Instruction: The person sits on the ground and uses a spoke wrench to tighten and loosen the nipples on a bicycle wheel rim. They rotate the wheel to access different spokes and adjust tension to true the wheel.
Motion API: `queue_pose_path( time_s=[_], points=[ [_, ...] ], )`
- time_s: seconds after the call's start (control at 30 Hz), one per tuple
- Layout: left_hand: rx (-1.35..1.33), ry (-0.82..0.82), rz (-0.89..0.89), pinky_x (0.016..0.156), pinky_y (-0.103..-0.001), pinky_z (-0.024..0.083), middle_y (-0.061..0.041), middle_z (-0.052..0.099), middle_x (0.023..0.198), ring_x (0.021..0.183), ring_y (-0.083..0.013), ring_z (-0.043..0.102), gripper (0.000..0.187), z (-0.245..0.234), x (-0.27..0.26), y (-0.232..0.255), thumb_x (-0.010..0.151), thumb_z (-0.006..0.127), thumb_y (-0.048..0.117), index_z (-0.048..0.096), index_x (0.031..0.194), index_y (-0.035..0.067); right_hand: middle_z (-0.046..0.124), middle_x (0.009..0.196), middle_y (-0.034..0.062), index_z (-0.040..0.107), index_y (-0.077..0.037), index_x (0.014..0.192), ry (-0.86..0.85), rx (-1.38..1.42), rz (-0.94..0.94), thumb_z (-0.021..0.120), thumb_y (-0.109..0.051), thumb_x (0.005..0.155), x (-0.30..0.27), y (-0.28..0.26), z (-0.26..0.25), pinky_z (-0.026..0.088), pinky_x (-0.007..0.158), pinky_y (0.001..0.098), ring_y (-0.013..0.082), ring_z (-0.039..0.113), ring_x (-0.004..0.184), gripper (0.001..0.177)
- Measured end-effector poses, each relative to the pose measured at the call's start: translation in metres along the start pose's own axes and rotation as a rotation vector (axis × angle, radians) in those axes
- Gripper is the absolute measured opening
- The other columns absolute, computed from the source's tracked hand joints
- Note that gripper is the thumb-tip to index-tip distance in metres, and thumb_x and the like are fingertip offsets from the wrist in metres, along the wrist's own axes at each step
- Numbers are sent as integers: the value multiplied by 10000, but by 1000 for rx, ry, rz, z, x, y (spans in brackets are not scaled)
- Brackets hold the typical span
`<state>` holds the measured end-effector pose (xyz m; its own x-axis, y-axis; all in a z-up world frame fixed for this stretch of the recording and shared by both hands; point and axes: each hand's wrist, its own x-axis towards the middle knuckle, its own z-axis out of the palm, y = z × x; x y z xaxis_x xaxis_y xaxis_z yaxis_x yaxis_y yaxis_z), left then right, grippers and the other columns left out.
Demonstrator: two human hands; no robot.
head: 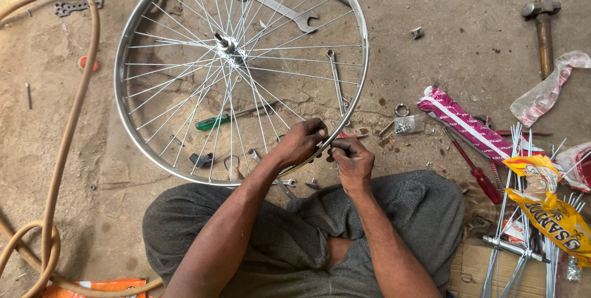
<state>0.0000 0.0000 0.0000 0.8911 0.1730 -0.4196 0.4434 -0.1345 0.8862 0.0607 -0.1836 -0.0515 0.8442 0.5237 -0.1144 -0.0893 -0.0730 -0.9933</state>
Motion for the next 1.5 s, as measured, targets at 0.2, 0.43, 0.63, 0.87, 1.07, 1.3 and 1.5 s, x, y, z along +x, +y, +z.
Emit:
queue_pose_path(
  time_s=[0.2, 0.43, 0.63, 0.87, 1.07, 1.3, 1.5],
  points=[
    [37, -5, 13, 619, -396, 583, -101, 681, 796, 684, -186, 704, 255, 2, 6, -10, 1077, 449, 257, 594, 1026, 52, 761, 999, 124, 725, 15, 1045, 44, 140, -92, 725, 72, 921, 1, 15, 3, 649, 822, 272, 170, 755, 933, 136],
    [202, 81, 139, 612, -423, 543, -112, 669, 750, 656, -220, 660, 251, 6, 9, -18, 1079, 478, 234, 625, 1005, 44, 757, 973, 114, 712, 13, 1027, 144, 301, -141, 759, 56, 911, -1, 36, 13, 645, 810, 274, 165, 749, 911, 132],
    [82, 18, 2, 567, -413, 581, -95, 648, 745, 595, -205, 658, 262, 5, 9, -19, 1075, 437, 254, 591, 996, 58, 753, 960, 108, 705, 20, 1015, 120, 268, -125, 775, 38, 919, -1, 39, 13, 622, 789, 270, 147, 730, 889, 120],
    [123, 53, 60, 526, -392, 553, -103, 646, 725, 570, -185, 633, 267, 5, 9, -21, 1083, 466, 239, 609, 987, 35, 745, 952, 80, 704, -9, 1022, 102, 232, -188, 762, 1, 925, -12, 32, 24, 632, 807, 265, 131, 730, 904, 113],
    [79, 24, -2, 513, -366, 579, -90, 638, 744, 570, -166, 638, 274, 5, 5, -15, 1084, 434, 230, 610, 1009, 34, 719, 898, 66, 696, -30, 964, 110, 307, -180, 793, -2, 921, -5, 33, 21, 615, 731, 274, 126, 699, 829, 110],
    [67, 12, -28, 514, -374, 573, -98, 645, 731, 561, -166, 639, 283, 4, 3, -11, 1086, 431, 237, 610, 1017, 29, 736, 927, 77, 690, -37, 1009, 107, 311, -101, 811, -1, 877, 3, 35, 12, 598, 725, 252, 128, 704, 838, 183],
    [80, 19, 1, 518, -376, 586, -94, 646, 731, 559, -187, 652, 261, 4, 5, -12, 1070, 448, 221, 613, 1019, 25, 727, 964, 83, 686, -26, 1039, 17, 271, -116, 794, 2, 908, 4, 34, 6, 608, 760, 268, 133, 711, 884, 173]
  ],
)
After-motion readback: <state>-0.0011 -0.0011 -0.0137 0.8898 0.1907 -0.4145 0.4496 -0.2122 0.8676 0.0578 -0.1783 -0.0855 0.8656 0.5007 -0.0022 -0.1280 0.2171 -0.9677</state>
